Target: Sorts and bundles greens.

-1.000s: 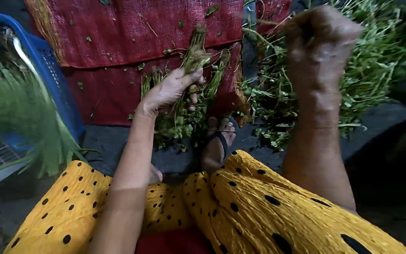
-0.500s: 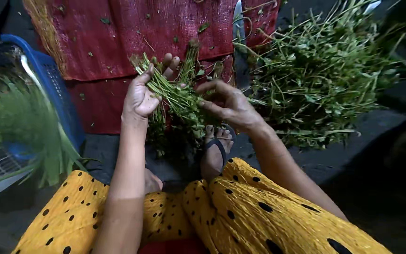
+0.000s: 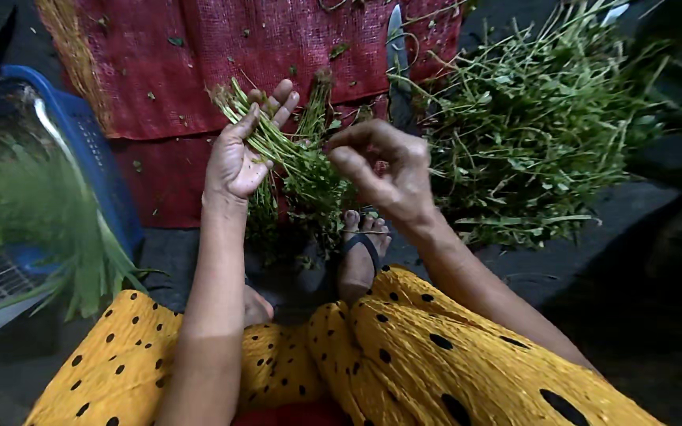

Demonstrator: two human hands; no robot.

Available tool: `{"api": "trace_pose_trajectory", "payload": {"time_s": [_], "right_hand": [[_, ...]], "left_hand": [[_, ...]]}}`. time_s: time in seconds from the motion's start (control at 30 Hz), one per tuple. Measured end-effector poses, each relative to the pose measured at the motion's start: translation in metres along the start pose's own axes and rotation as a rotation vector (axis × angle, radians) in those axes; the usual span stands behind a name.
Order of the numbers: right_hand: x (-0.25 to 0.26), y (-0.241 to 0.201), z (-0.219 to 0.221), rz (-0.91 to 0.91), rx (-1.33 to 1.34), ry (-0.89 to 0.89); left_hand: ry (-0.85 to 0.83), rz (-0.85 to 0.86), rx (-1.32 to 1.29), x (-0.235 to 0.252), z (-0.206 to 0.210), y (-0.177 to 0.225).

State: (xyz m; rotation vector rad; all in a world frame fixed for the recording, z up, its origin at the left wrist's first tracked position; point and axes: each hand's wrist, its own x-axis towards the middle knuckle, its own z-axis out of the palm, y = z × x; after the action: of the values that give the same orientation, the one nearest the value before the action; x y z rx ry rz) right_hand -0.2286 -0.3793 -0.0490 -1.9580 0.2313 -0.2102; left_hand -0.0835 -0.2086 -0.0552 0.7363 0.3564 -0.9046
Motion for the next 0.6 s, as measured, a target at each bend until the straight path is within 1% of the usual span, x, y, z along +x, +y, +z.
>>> {"api": "trace_pose_trajectory", "payload": {"time_s": [0.13,0.2,0.33,0.4,0.53,0.6], "right_hand": [[0.005,0.006,0.03,-0.04,-0.244,-0.014],[0.008,0.008,0.033,-0.023,-0.25,-0.011],[0.015,0.013,0.018,0.039,-0.239,-0.013],[0.018,0.017,0.009,0.022,-0.294,0.026],[0.022,0.027,-0.005,-0.059,-0.397,0.101],[0.023,0.031,-0.011,-0.067,-0.407,0.116]], "left_hand": [[0.046,0.013,0.069,-0.001,0.01,0.0],[0.096,0.024,0.161,-0.003,0.013,0.001],[0.206,0.087,0.623,-0.002,0.019,-0.003],[0.216,0.109,0.748,0.0,0.02,-0.008],[0.206,0.032,0.76,0.002,0.022,-0.014],[0.183,-0.002,0.754,0.003,0.02,-0.013]]}}
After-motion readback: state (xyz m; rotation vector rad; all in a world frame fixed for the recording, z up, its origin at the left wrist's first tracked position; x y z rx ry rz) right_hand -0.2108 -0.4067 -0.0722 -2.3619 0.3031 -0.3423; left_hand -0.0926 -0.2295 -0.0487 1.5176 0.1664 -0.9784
